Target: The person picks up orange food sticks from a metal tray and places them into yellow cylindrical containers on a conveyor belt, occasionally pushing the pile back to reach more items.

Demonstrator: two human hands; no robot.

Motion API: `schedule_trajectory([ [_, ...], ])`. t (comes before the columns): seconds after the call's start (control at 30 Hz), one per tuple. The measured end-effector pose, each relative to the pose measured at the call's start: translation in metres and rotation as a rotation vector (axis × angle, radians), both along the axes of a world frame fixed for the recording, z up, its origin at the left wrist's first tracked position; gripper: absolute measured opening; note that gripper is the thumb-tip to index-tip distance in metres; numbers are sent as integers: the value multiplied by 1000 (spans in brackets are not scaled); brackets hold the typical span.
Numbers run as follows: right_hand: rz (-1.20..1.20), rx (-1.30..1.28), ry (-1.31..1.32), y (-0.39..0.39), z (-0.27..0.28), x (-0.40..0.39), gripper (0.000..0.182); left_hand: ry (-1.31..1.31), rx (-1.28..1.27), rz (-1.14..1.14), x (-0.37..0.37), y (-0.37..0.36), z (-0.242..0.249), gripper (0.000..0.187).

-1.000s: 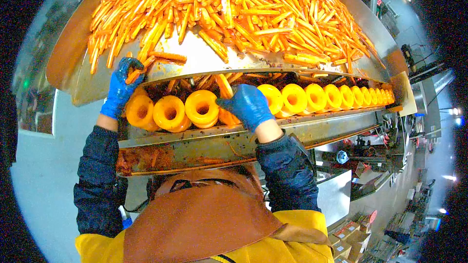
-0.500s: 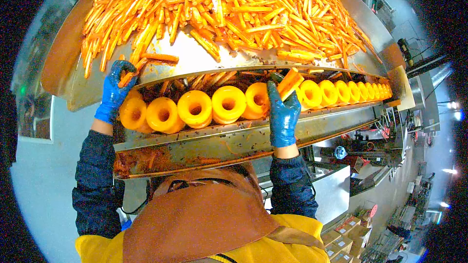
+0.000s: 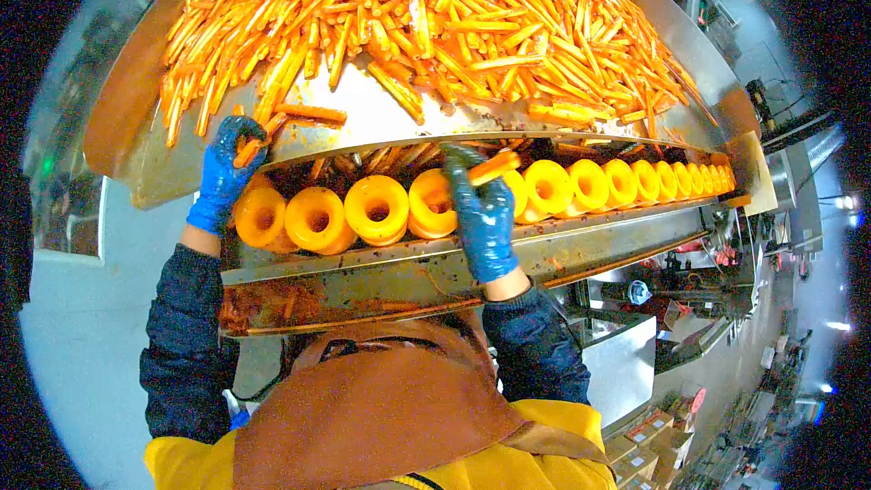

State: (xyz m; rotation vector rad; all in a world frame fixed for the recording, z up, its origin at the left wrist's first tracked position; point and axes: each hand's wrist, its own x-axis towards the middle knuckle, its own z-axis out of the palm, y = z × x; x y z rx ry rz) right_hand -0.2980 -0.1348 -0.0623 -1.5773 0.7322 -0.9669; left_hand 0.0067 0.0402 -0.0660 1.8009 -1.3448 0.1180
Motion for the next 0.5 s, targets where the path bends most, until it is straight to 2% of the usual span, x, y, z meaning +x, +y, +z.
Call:
schedule_trajectory([
  [0.03,74,49,202,1,1,3,20,-31,-7,5,0,1,1,18],
  [0.07,126,86,225,1,-8,9,24,-32,-7,9,1,2,2,18],
  [0.13,223,-255,381,-3,-15,10,29,151,-65,4,3,5,7,17],
  [0.17,143,-460,393,-4,-16,8,36,229,-87,17,2,8,10,17],
  [0.2,146,-460,392,-4,-13,8,36,228,-87,20,-3,9,16,17],
  [0.27,-102,-637,317,-1,2,7,37,591,-214,5,-18,9,30,18],
  [0.33,-100,-578,294,1,10,6,37,681,-263,-16,-40,7,38,20],
  [0.4,227,-244,256,6,10,11,36,688,-345,-153,-53,5,31,20],
  [0.47,482,90,116,26,22,31,30,728,-314,-246,-88,1,40,19],
  [0.5,524,332,211,30,34,38,31,722,-273,-339,-98,0,32,19],
])
